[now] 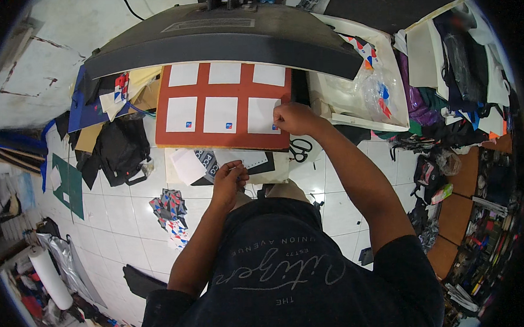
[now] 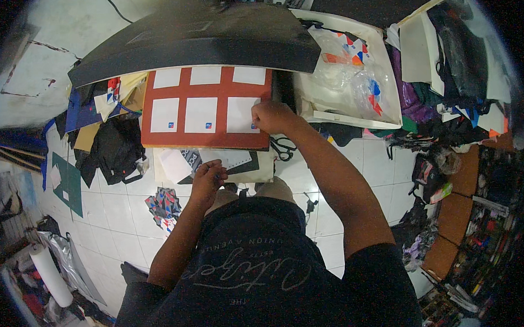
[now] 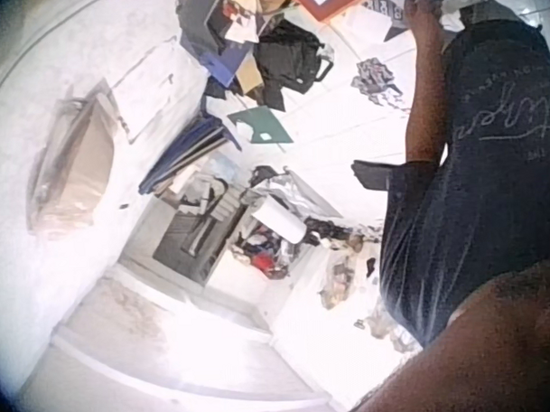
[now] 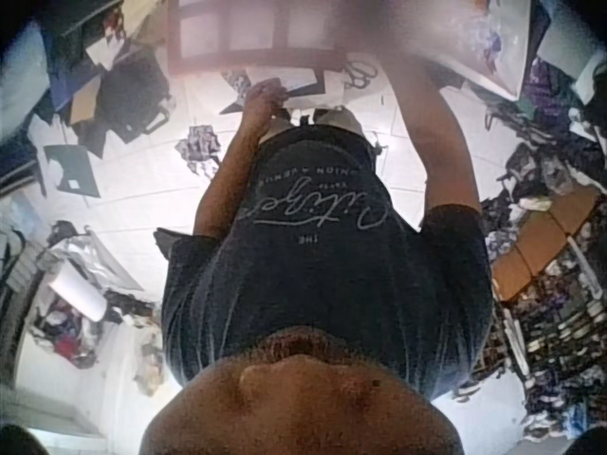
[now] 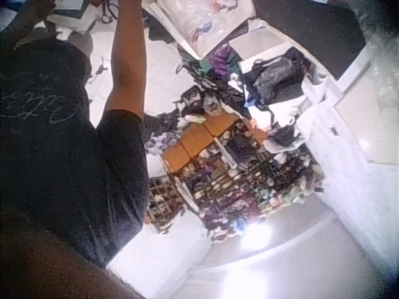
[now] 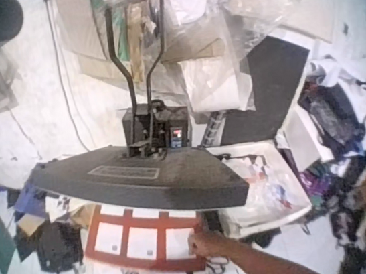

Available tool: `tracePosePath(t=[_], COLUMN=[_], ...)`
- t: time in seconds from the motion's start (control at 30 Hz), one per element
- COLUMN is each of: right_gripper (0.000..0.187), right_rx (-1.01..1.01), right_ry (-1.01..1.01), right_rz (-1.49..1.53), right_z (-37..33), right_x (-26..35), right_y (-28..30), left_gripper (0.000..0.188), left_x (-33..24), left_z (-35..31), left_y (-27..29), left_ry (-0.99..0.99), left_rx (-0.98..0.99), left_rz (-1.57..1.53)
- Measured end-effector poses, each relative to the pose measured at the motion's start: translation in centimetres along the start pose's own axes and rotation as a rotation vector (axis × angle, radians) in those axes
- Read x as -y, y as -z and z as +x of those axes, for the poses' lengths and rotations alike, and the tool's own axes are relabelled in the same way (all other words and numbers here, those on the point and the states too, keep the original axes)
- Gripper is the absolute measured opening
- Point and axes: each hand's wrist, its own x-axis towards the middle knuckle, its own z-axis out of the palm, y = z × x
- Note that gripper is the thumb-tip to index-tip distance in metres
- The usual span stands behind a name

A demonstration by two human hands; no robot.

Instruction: The person positions small labels on a heat press plate, uses shears to cut a strip of different labels into individual pieces, and places them back onto the press for heat transfer.

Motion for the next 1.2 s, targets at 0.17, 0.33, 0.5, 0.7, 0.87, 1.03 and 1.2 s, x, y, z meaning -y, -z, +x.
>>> tracePosePath(t=[0.17,0.33,0.5,0.7,0.87,1.03,1.2], right_gripper=[0.015,0.016,0.016,0.017,0.016,0.016,0.016], right_rx=[-0.002,-0.008,0.002,0.010,0.015,-0.002,-0.009], right_ry=[-0.053,-0.068,-0.085,-0.080,-0.086,-0.074,-0.068], right_rz=[0.006,-0.006,0.004,-0.025,-0.085,-0.056,-0.049], right_z=[0.1,0.0,-0.1,0.0,0.2,0.0,-0.1], right_x=[0.8,1.0,1.1,1.2,1.3,1.3,1.3], right_y=[-0.2,-0.1,-0.1,0.0,0.2,0.2,0.1], left_gripper=[0.027,0.028,0.027,0.027,0.027,0.025,0.027], left_x=[0.4,0.3,-0.2,0.4,0.4,0.5,0.5], left_z=[0.0,-0.1,-0.4,0.4,0.4,0.2,0.0], left_y=[0.3,0.2,-0.1,0.6,0.6,0.6,0.4], left_ry=[0.015,0.014,0.022,0.038,0.045,0.043,0.051], left_rx=[-0.008,0.004,0.003,0.024,0.018,0.011,-0.003], left_rz=[-0.014,-0.022,0.006,0.023,0.048,0.025,0.029])
